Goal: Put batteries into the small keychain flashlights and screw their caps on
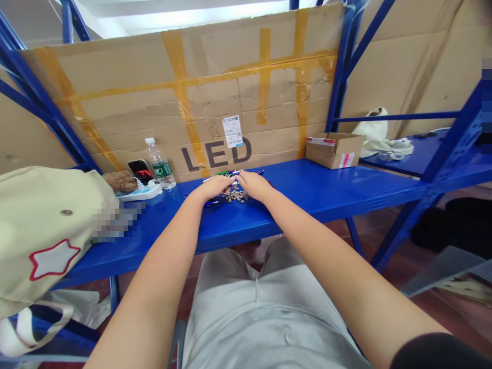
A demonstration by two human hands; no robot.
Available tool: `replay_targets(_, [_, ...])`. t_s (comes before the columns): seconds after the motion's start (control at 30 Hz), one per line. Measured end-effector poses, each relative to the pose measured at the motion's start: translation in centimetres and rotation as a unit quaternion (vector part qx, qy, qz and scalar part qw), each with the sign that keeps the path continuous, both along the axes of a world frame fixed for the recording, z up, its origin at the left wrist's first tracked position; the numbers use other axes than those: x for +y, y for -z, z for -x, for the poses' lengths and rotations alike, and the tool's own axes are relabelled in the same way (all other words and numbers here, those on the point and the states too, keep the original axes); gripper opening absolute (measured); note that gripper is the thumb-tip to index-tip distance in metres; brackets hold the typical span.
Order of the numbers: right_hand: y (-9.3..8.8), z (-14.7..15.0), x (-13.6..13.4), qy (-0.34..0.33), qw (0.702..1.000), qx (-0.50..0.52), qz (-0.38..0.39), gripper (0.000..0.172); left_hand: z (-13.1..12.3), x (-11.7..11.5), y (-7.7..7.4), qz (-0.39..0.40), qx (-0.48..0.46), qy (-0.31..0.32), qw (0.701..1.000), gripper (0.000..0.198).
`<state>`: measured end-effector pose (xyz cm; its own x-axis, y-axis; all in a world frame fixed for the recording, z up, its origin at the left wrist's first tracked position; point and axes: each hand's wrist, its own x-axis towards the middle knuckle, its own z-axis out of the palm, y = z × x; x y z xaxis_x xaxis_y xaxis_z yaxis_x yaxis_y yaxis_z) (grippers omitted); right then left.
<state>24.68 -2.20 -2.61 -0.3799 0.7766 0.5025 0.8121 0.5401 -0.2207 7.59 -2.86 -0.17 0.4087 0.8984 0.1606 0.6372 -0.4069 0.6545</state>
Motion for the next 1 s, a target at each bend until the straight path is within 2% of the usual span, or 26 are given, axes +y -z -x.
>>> replay_targets(0.13, [0.3,-0.1,0.0,0.003,0.998,-0.067,0.021,0.034,0.3,0.2,0.0,-0.068,0.114,0.01,0.991,0.046])
replay_targets(0.2, [0.2,-0.1,-0.2,0.001,0.997,-0.075,0.024,0.034,0.5,0.4,0.1,-0.082,0.139,0.013,0.987,0.042])
replay_targets(0.3, [0.0,-0.2,-0.5,-0.001,0.996,-0.079,0.029,0.033,0.7,0.7,0.2,-0.091,0.151,0.016,0.984,0.032])
replay_targets(0.43, [-0.4,-0.3,-0.9,0.008,0.997,-0.07,0.035,0.032,0.9,1.0,0.2,-0.106,0.166,0.016,0.98,0.03])
replay_targets(0.77, [-0.6,-1.2,-0.2,0.113,0.992,-0.028,0.052,0.032,1.6,1.0,0.1,-0.133,0.121,-0.005,0.984,0.021])
replay_targets(1.0, [-0.6,-1.4,-0.2,0.154,0.98,-0.052,0.112,0.034,1.6,0.7,-0.4,-0.181,0.207,0.025,0.961,0.024])
